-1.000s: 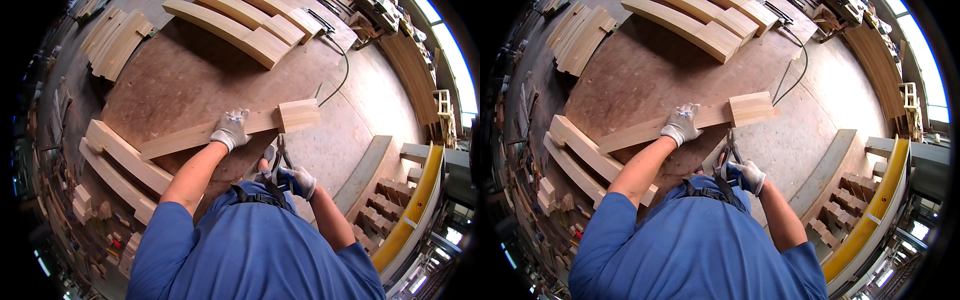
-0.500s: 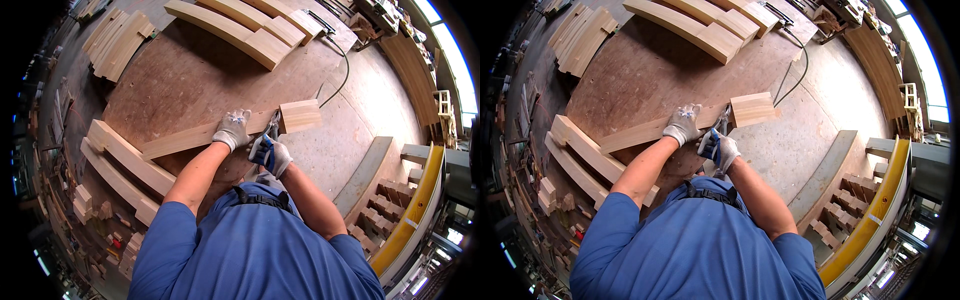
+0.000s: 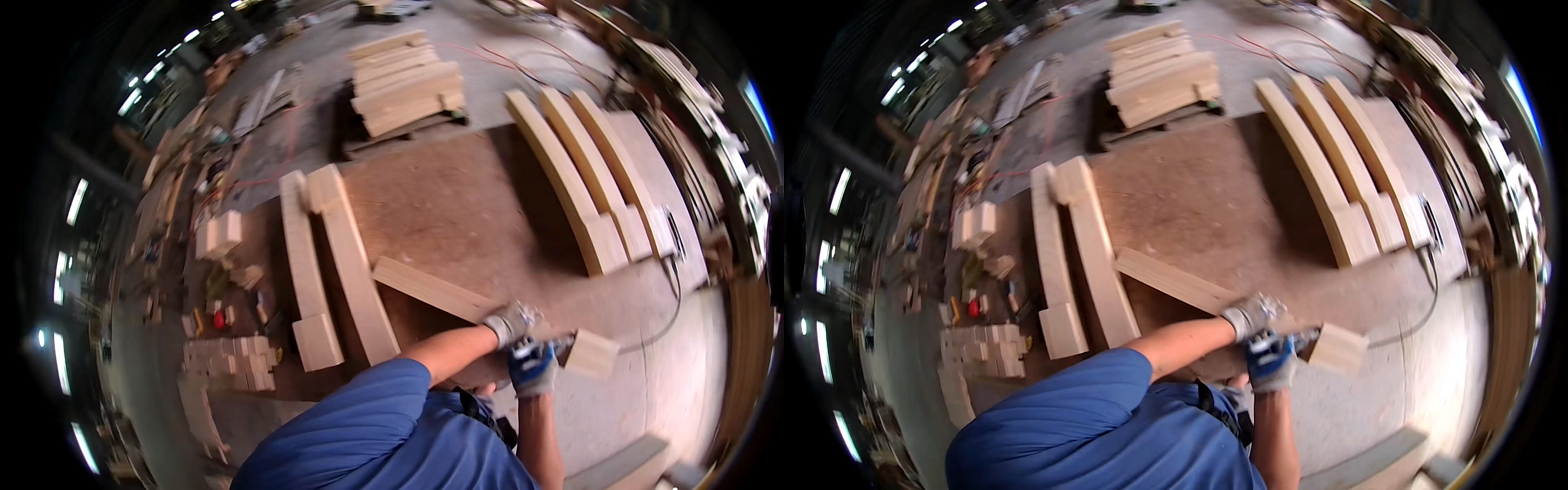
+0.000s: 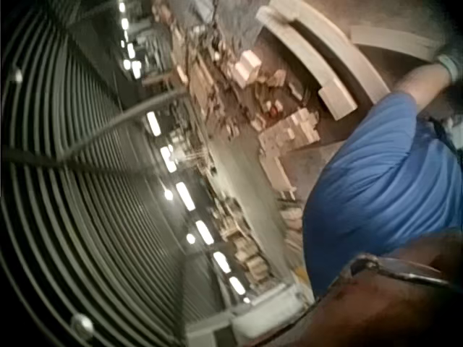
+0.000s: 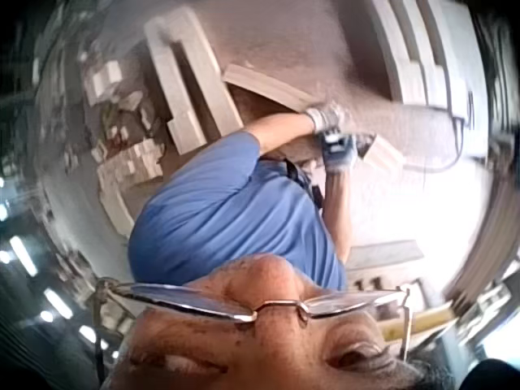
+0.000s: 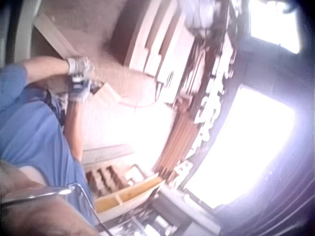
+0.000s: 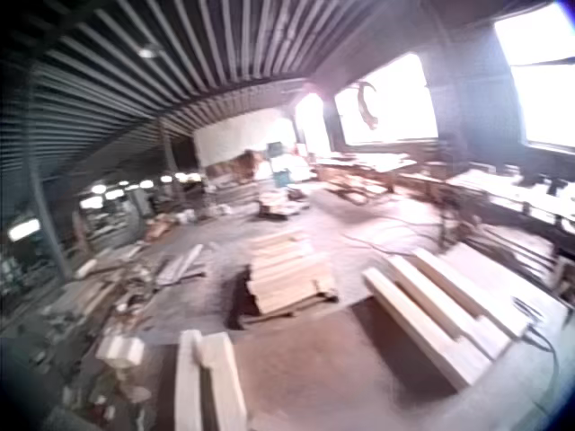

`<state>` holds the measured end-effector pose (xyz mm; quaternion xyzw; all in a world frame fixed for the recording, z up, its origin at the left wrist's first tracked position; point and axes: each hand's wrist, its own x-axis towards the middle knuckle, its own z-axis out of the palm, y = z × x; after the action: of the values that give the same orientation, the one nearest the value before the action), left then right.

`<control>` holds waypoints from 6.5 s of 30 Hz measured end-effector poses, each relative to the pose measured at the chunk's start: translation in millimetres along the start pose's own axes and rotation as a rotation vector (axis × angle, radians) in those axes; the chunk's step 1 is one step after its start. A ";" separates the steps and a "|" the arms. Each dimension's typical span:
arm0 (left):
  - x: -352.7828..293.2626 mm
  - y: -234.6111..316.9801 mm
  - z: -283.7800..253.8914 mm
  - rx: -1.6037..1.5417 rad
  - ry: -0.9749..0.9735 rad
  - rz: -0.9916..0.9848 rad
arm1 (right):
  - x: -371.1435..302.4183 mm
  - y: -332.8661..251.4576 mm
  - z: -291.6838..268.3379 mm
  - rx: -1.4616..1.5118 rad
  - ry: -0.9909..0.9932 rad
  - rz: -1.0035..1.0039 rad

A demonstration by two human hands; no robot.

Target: The person assembles wooden frames by joining curved and straight wooden pieces on a workbench. They use a pneumatic nail gun to fasten the pieces together, repeatedly picking up components, aligning them, and nailing them into place.

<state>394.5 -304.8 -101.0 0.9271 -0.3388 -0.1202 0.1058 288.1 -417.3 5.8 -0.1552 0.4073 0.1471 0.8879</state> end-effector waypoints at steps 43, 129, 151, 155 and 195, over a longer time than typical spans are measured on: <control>-33.1 -28.2 -118.2 0.200 -0.263 0.090 | -134.6 -97.9 -254.9 -0.968 0.389 0.212; -85.6 122.3 -75.2 -0.092 0.181 -0.503 | -34.6 95.7 -125.2 0.150 -0.191 0.022; -92.5 122.1 -85.8 -0.077 0.139 -0.475 | -113.5 -99.1 -288.1 -1.543 0.498 -0.165; -88.0 123.4 -90.2 -0.060 0.105 -0.476 | -71.4 -118.3 -218.6 -1.429 0.144 -0.188; -86.9 121.3 -89.5 -0.060 0.131 -0.475 | -81.4 -189.0 -78.0 -2.452 0.195 -0.170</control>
<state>283.3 -328.5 30.7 0.9830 -0.0999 -0.0912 0.1239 257.6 -630.8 49.5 -0.9220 0.0532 0.3615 0.1281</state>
